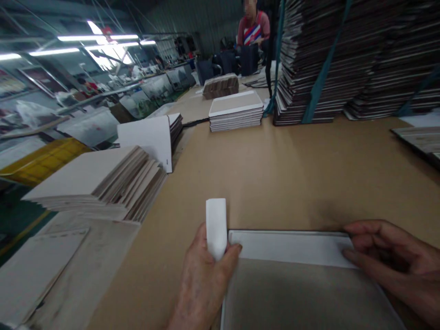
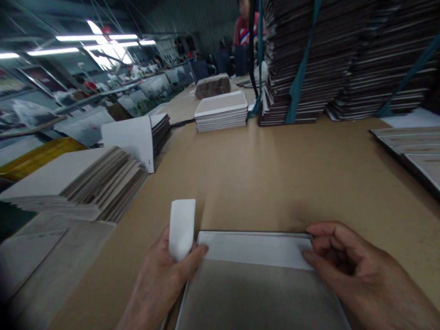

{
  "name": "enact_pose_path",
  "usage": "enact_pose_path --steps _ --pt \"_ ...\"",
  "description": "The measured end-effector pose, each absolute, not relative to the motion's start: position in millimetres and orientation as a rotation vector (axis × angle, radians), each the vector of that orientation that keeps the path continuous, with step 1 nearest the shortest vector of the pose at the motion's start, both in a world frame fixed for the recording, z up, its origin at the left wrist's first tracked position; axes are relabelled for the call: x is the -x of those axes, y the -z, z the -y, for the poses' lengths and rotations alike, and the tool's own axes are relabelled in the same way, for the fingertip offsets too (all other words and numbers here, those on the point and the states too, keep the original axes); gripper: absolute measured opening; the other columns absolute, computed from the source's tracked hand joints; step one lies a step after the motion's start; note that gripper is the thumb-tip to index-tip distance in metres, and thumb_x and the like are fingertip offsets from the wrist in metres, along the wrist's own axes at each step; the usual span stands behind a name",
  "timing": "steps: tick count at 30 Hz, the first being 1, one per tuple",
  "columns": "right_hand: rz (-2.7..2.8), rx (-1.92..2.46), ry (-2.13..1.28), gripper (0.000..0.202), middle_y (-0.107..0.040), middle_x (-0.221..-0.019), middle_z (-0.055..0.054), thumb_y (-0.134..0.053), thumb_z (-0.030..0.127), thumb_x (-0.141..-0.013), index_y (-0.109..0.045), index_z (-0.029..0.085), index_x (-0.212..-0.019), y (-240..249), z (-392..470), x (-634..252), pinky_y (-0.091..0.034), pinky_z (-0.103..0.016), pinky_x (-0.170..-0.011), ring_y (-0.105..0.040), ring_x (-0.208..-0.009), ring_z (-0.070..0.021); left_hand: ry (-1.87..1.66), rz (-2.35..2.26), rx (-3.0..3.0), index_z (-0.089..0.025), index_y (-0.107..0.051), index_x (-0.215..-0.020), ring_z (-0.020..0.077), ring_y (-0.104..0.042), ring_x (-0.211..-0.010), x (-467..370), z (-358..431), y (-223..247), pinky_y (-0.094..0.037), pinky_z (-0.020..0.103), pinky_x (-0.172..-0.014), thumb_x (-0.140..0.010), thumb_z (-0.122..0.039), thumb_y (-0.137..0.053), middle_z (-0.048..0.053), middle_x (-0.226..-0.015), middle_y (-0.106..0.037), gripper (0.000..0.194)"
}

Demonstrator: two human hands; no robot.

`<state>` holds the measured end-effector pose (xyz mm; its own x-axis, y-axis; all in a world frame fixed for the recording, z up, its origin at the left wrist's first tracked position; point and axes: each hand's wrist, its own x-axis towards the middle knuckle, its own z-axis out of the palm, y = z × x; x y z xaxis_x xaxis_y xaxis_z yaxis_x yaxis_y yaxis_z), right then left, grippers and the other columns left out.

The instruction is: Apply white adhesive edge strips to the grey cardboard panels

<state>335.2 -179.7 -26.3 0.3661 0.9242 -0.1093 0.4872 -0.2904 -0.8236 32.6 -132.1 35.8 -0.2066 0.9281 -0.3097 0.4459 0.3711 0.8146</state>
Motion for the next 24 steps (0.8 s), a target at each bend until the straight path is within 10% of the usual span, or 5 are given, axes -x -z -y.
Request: enact_pose_path --steps 24 --pt "1.397 1.978 -0.799 0.039 -0.062 -0.067 0.001 -0.054 0.054 -0.077 -0.059 0.022 -0.098 -13 165 -312 -0.052 -0.026 -0.052 -0.063 -0.06 -0.0173 -0.618 -1.921 -1.224 -0.021 -0.061 -0.098 0.024 -0.067 -0.065 -37 131 -46 -0.05 0.032 -0.062 -0.073 -0.052 -0.069 -0.002 -0.066 -0.069 0.04"
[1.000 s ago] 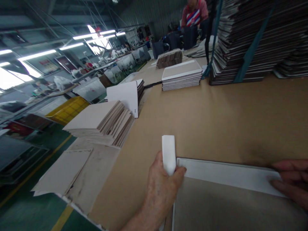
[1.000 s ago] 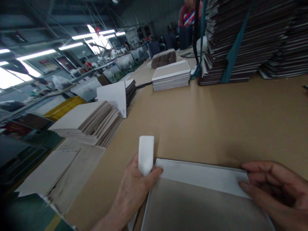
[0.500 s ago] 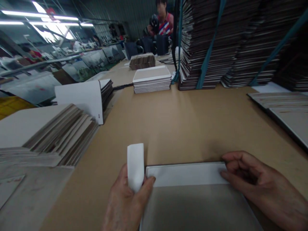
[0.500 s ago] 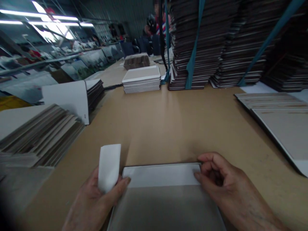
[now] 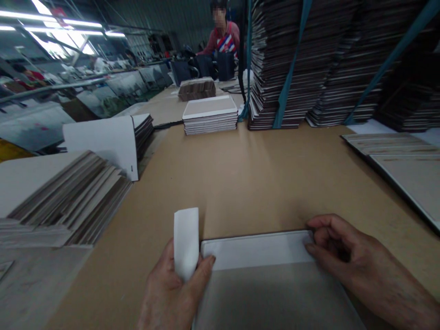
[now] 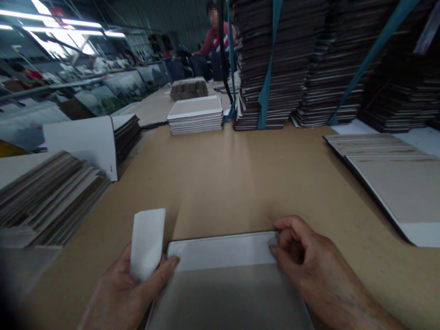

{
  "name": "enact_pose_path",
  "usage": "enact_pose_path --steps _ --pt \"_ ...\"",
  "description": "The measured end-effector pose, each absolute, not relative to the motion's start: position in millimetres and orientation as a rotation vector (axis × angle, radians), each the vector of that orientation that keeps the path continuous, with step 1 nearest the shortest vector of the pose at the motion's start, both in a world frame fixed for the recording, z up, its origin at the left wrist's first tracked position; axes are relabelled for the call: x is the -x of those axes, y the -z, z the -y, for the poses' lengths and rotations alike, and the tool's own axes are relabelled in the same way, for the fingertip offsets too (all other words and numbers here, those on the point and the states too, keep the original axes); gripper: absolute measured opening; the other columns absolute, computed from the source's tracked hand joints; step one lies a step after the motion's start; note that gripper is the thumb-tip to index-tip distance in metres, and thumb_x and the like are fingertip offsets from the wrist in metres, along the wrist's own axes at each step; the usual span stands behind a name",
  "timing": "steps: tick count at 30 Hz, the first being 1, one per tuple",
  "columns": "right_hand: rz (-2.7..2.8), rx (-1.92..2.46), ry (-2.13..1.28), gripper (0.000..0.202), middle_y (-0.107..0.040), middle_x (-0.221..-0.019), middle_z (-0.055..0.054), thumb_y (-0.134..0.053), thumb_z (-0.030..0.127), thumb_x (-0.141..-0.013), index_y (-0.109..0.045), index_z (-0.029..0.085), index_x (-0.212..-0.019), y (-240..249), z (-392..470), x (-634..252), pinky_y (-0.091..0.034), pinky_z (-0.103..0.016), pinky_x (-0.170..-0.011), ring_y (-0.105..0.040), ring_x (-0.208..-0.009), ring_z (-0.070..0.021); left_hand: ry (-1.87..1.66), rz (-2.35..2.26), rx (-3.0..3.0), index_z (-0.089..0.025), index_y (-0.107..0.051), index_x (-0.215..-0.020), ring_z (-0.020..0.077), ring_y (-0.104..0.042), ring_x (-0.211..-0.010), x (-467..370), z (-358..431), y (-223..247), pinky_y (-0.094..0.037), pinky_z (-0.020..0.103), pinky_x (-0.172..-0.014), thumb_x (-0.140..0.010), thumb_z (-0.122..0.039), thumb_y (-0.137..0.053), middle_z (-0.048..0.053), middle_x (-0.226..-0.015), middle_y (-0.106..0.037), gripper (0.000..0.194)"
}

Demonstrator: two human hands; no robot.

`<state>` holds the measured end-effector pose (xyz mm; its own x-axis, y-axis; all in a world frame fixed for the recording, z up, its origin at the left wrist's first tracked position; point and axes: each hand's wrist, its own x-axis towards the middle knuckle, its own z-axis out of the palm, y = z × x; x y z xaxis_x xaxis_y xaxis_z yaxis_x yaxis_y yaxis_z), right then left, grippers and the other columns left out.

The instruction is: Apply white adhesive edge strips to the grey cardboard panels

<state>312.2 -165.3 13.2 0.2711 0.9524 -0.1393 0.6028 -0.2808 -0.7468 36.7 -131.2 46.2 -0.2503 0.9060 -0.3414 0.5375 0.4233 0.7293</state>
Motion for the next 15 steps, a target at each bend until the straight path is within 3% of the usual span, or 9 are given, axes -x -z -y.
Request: enact_pose_path --steps 4,7,10,15 --pt "1.477 1.887 -0.867 0.027 -0.064 -0.07 0.001 -0.054 0.049 -0.084 -0.064 0.024 -0.089 -11 168 -315 -0.048 -0.024 -0.053 -0.062 -0.061 -0.0154 -0.644 -1.889 -1.239 -0.021 -0.064 -0.103 0.0239 -0.068 -0.067 -34 130 -42 -0.051 0.033 -0.065 -0.075 -0.049 -0.07 -0.001 -0.071 -0.072 0.04" --pt "1.556 1.787 -0.885 0.026 -0.068 -0.08 -0.001 -0.055 0.046 -0.088 -0.069 0.025 -0.085 -10 169 -318 -0.049 -0.024 -0.059 -0.065 -0.069 -0.0157 -0.672 -1.866 -1.274 -0.021 -0.071 -0.09 0.0243 -0.068 -0.071 -31 130 -36 -0.053 0.034 -0.07 -0.073 -0.045 -0.072 0.002 -0.08 -0.074 0.029" --pt "1.565 1.769 -0.875 0.027 -0.07 -0.082 -0.002 -0.056 0.046 -0.087 -0.072 0.025 -0.083 -11 168 -319 -0.05 -0.026 -0.061 -0.067 -0.071 -0.0176 -0.762 -1.836 -1.337 -0.021 -0.075 -0.081 0.0242 -0.068 -0.081 -29 130 -31 -0.053 0.033 -0.076 -0.073 -0.043 -0.073 0.004 -0.088 -0.073 0.024" --pt "1.567 1.847 -0.831 0.03 -0.07 -0.073 -0.001 -0.051 0.045 -0.082 -0.073 0.024 -0.08 -12 164 -317 -0.048 -0.027 -0.056 -0.064 -0.063 -0.0176 -0.713 -1.723 -1.426 -0.019 -0.079 -0.09 0.0218 -0.066 -0.079 -26 128 -26 -0.051 0.029 -0.068 -0.078 -0.041 -0.067 0.004 -0.089 -0.07 0.028"
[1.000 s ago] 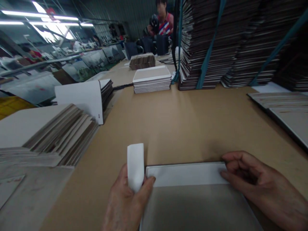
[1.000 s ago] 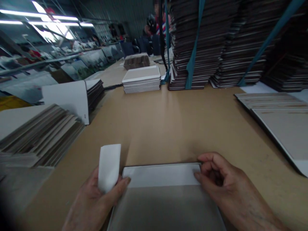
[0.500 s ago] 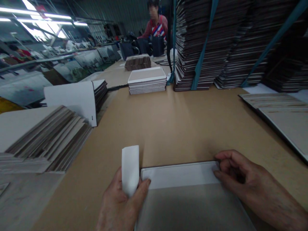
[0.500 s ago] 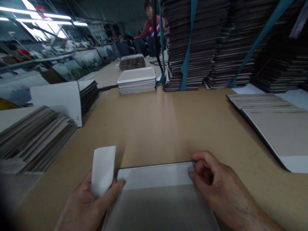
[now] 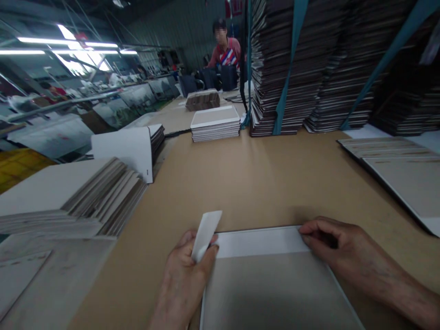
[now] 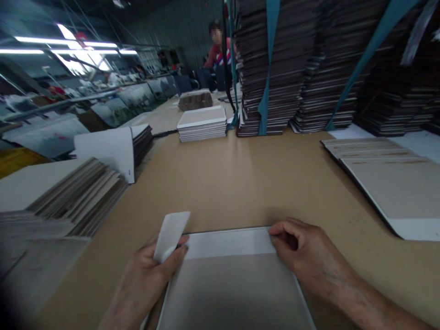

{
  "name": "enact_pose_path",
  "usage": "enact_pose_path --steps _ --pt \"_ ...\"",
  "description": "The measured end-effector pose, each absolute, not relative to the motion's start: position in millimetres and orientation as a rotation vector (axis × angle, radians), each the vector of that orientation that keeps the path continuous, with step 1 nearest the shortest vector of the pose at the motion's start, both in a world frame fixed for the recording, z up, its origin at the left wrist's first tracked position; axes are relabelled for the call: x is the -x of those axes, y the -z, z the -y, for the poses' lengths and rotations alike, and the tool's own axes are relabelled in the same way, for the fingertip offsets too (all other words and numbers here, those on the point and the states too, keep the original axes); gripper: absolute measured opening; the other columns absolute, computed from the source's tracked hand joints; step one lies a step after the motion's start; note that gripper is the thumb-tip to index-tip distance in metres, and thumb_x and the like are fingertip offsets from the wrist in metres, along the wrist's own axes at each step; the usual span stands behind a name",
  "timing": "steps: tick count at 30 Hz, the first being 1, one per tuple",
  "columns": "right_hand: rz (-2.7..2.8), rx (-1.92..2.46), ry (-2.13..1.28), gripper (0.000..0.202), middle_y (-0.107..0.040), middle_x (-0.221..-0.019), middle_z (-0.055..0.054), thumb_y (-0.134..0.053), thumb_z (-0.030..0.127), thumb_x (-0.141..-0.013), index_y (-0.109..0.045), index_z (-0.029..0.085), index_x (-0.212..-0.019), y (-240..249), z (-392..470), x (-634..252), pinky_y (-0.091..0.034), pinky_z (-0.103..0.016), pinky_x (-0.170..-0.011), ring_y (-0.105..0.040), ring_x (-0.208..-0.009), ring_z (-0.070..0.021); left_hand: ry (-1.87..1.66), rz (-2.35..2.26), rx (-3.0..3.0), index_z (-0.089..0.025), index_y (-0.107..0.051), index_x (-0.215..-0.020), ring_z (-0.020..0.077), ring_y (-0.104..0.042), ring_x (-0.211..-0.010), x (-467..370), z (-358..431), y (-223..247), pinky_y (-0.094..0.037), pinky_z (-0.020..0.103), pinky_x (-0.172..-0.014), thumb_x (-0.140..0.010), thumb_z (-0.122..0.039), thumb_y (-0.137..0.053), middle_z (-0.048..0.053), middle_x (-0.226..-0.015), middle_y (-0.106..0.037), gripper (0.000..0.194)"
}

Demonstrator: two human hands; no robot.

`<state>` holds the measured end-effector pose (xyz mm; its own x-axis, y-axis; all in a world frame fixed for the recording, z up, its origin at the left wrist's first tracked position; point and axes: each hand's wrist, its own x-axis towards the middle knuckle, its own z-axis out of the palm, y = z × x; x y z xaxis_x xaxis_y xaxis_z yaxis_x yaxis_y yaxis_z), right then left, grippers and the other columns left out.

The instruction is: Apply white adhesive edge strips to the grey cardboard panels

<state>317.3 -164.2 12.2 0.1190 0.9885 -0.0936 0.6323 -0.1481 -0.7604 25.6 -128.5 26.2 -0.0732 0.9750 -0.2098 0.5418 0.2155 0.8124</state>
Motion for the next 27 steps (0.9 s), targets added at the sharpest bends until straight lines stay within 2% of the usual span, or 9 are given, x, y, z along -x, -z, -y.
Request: enact_pose_path --steps 5,8,10,12,15,18,22,25,27 --pt "1.666 1.912 -0.7 0.032 -0.068 -0.063 0.001 -0.048 0.045 -0.076 -0.072 0.024 -0.074 -18 158 -339 -0.047 -0.029 -0.053 -0.064 -0.058 -0.0182 -0.727 -1.741 -1.462 -0.016 -0.076 -0.089 0.0211 -0.064 -0.068 -21 126 -31 -0.049 0.028 -0.057 -0.081 -0.039 -0.062 0.005 -0.083 -0.069 0.029" --pt "1.672 1.906 -0.56 0.037 -0.071 -0.071 -0.003 -0.047 0.049 -0.082 -0.072 0.022 -0.079 -26 162 -356 -0.051 -0.034 -0.059 -0.067 -0.062 -0.0214 -0.812 -1.786 -1.552 -0.018 -0.077 -0.09 0.0236 -0.069 -0.078 -13 133 -39 -0.054 0.031 -0.069 -0.083 -0.036 -0.059 0.005 -0.086 -0.073 0.026" --pt "1.735 1.829 -0.486 0.04 -0.074 -0.086 -0.005 -0.046 0.05 -0.089 -0.074 0.021 -0.089 -30 169 -356 -0.055 -0.037 -0.072 -0.07 -0.076 -0.0234 -0.848 -1.718 -1.687 -0.02 -0.078 -0.092 0.024 -0.07 -0.092 -7 141 -42 -0.055 0.033 -0.084 -0.086 -0.033 -0.056 0.005 -0.095 -0.075 0.026" --pt "1.946 1.667 -0.407 0.04 -0.073 -0.11 -0.008 -0.046 0.047 -0.096 -0.075 0.021 -0.108 -30 179 -345 -0.053 -0.042 -0.093 -0.068 -0.102 -0.0258 -0.834 -1.575 -1.84 -0.021 -0.079 -0.095 0.0226 -0.07 -0.104 -3 152 -41 -0.053 0.034 -0.096 -0.087 -0.025 -0.05 0.006 -0.106 -0.075 0.03" --pt "2.328 1.479 -0.322 0.05 -0.054 -0.147 -0.01 -0.05 0.043 -0.1 -0.06 0.018 -0.141 -17 190 -325 -0.04 -0.049 -0.116 -0.048 -0.137 -0.0287 -0.645 -1.428 -2.033 -0.02 -0.077 -0.111 0.0204 -0.066 -0.12 -4 166 -39 -0.048 0.037 -0.11 -0.078 -0.008 -0.045 0.006 -0.131 -0.07 0.048" --pt "2.392 1.533 -0.358 0.068 -0.037 -0.157 -0.012 -0.053 0.054 -0.097 -0.048 0.014 -0.152 1 198 -323 -0.034 -0.051 -0.119 -0.038 -0.143 -0.0318 -0.457 -1.413 -2.14 -0.022 -0.073 -0.123 0.021 -0.062 -0.127 -2 175 -44 -0.045 0.038 -0.113 -0.072 0.0 -0.045 0.005 -0.142 -0.063 0.062" --pt "2.208 1.686 -0.298 0.07 -0.041 -0.155 -0.011 -0.051 0.061 -0.095 -0.051 0.018 -0.15 27 217 -347 -0.034 -0.056 -0.118 -0.044 -0.139 -0.0357 -0.524 -1.435 -2.065 -0.027 -0.077 -0.112 0.0211 -0.069 -0.112 9 193 -59 -0.051 0.034 -0.101 -0.082 -0.007 -0.044 0.004 -0.12 -0.075 0.049" --pt "2.209 1.57 -0.274 0.072 -0.031 -0.16 -0.004 -0.06 0.056 -0.093 -0.039 0.03 -0.157 50 244 -351 -0.035 -0.059 -0.116 -0.036 -0.143 -0.0378 -0.6 -1.542 -1.824 -0.023 -0.078 -0.091 0.0239 -0.071 -0.091 16 221 -63 -0.054 0.032 -0.086 -0.092 -0.03 -0.049 0.006 -0.092 -0.076 0.03" --pt "2.308 1.372 -0.3 0.076 -0.033 -0.159 -0.002 -0.069 0.053 -0.087 -0.039 0.037 -0.155 62 259 -338 -0.041 -0.06 -0.111 -0.037 -0.141 -0.0409 -0.668 -1.61 -1.593 -0.022 -0.075 -0.082 0.0248 -0.07 -0.081 16 240 -64 -0.054 0.032 -0.077 -0.087 -0.045 -0.06 0.005 -0.08 -0.074 0.029"
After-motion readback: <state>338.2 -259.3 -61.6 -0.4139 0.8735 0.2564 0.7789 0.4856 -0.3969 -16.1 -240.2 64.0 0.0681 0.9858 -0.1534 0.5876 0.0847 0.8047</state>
